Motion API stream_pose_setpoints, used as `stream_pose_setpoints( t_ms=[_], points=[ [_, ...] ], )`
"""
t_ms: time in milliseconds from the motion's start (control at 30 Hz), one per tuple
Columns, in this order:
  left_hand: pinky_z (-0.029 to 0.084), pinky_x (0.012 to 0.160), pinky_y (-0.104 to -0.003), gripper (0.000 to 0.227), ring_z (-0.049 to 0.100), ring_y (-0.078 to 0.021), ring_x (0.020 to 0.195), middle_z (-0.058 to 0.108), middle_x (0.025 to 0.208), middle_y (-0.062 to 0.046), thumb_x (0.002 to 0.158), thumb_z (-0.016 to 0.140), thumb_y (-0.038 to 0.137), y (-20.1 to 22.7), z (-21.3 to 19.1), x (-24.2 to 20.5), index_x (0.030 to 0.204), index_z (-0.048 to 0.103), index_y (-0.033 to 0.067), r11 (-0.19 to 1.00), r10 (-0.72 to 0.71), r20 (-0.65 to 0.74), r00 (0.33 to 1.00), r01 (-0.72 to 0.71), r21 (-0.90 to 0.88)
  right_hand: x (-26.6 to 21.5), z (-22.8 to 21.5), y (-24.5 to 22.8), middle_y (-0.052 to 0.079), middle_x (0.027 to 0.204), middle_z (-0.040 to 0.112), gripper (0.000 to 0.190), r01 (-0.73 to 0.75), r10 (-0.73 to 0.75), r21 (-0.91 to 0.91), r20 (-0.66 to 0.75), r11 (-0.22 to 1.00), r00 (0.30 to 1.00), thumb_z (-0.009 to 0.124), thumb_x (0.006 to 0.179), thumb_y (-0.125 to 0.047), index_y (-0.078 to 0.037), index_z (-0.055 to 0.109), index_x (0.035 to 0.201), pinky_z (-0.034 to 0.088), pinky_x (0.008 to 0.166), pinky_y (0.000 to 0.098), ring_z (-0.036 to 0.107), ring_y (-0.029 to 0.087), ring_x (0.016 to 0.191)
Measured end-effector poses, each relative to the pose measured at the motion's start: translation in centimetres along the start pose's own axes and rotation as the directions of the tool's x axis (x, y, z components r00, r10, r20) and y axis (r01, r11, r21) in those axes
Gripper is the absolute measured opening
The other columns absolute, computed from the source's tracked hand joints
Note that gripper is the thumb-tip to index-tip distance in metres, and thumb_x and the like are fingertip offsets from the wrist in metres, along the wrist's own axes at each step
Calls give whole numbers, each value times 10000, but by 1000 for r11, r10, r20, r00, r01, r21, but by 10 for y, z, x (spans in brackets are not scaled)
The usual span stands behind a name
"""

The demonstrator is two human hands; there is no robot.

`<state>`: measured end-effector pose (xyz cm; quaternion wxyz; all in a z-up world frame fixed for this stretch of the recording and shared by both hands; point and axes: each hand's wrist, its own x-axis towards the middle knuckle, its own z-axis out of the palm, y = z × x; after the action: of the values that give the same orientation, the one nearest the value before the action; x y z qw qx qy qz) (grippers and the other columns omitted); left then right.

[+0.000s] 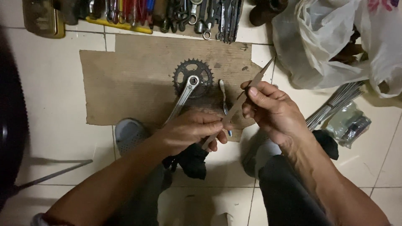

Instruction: The person sits on the floor and cleans a bicycle crankset using a wire brush and a cloth. They also open a metal toolbox, rummage through it, and retrieve a small metal file, which they use to scrape the crankset before wiping it down.

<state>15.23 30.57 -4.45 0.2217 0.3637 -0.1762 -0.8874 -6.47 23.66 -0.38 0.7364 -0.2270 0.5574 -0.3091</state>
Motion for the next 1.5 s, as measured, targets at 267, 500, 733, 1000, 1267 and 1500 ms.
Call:
stream_pose_setpoints(
  t_ms=[267,500,733,1000,1267,1500],
  points=[
    [631,615,-317,405,736,-221,670,737,903,-212,972,643,280,-7,1,5,1205,660,-51,1000,0,-27,1000,-1,-23,2,-2,5,88,807,626,108,-24,24,-3,-3,1000,1000,693,957,-145,-37,681,963,558,630,309,690,240,708],
    [599,544,-277,360,728,-214,631,734,863,-214,951,682,205,-5,-5,8,1196,668,-58,995,97,-69,993,-96,8,-1,1,-1,72,758,610,97,7,-7,16,26,1000,1000,684,963,-120,-36,684,915,573,659,321,716,239,707],
    [558,486,-248,412,694,-176,578,734,839,-207,967,666,234,-6,-14,10,1260,665,-56,977,151,-161,975,-123,171,6,-7,5,128,889,662,224,54,-52,-34,61,998,997,620,987,-128,-10,688,1166,572,668,344,717,239,723],
    [593,543,-255,379,737,-189,641,753,862,-186,957,674,226,-13,-17,17,1234,701,-32,967,139,-166,976,-97,236,7,-10,11,159,955,651,281,63,-60,-37,71,997,996,592,992,-129,-15,670,1237,564,688,369,711,258,765],
    [623,571,-266,491,749,-199,660,755,901,-211,892,756,199,-11,2,10,1286,647,-74,992,121,-228,966,-114,44,3,0,9,105,976,620,248,105,-106,-53,-30,993,994,612,986,-136,-8,646,1195,552,841,375,612,196,874],
    [628,572,-275,549,740,-198,638,752,913,-234,891,776,215,-20,13,15,1301,610,-110,987,161,-276,948,-157,36,-8,17,-5,155,953,600,326,73,-72,-67,16,995,997,530,1024,-154,-19,579,1317,573,795,363,613,213,861]
  ],
)
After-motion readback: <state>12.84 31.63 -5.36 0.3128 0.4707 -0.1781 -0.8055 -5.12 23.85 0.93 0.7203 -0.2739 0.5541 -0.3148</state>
